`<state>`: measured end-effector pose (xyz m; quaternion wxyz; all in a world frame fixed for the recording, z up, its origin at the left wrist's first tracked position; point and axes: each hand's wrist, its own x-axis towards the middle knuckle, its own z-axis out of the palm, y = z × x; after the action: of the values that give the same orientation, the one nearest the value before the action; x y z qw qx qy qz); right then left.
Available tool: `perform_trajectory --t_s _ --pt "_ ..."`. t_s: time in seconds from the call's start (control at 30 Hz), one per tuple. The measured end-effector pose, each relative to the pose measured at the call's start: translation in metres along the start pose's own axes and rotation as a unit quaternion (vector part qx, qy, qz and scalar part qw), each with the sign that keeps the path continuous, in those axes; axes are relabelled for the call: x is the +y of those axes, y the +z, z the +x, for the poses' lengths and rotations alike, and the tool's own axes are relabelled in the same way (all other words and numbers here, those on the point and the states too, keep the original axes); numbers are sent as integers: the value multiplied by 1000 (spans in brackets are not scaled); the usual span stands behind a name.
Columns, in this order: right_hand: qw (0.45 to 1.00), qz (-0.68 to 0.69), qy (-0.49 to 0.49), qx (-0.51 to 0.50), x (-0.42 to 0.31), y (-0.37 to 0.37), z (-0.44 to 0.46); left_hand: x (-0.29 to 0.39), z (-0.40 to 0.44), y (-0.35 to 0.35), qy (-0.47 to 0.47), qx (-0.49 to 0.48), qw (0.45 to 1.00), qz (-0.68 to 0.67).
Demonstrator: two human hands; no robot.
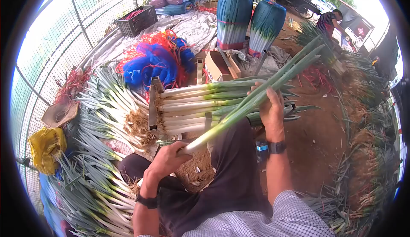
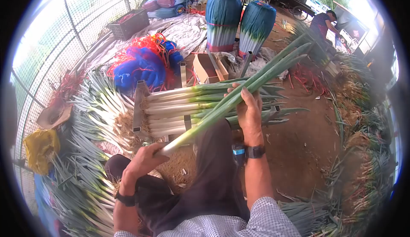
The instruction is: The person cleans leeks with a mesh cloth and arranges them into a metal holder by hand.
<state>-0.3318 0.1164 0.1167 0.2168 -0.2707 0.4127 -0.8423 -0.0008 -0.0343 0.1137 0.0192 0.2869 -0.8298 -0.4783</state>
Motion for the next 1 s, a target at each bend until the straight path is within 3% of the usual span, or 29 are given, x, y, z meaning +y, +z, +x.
perform_trajectory --t_s 0.07,0.17,0.27,0.37,0.43,0.53,0.67,0.8,1.0 --pt "1000 1 -5 -28 -1 -6 10 5 -4 -6 -45 56 997 28" --pt "998 40 6 -43 -10 -8 23 4 18 -12 101 218 964 115" --pt "993 91 -6 -77 -24 -19 41 19 51 -19 148 265 943 138" --pt "998 70 0 -7 -24 -42 49 33 83 -14 178 272 933 152" --pt "995 -74 49 54 -31 -57 41 38 101 -11 176 248 940 155" --pt "945 -302 107 72 -48 -65 13 34 125 -1 166 217 947 170" --pt "903 -429 -10 -1 -47 -65 -9 24 154 10 185 213 938 201" --pt "771 -607 -183 -61 -51 -50 9 21 161 20 194 210 928 240" --pt "644 -698 -248 -192 -32 -38 30 13 159 31 229 235 919 218"
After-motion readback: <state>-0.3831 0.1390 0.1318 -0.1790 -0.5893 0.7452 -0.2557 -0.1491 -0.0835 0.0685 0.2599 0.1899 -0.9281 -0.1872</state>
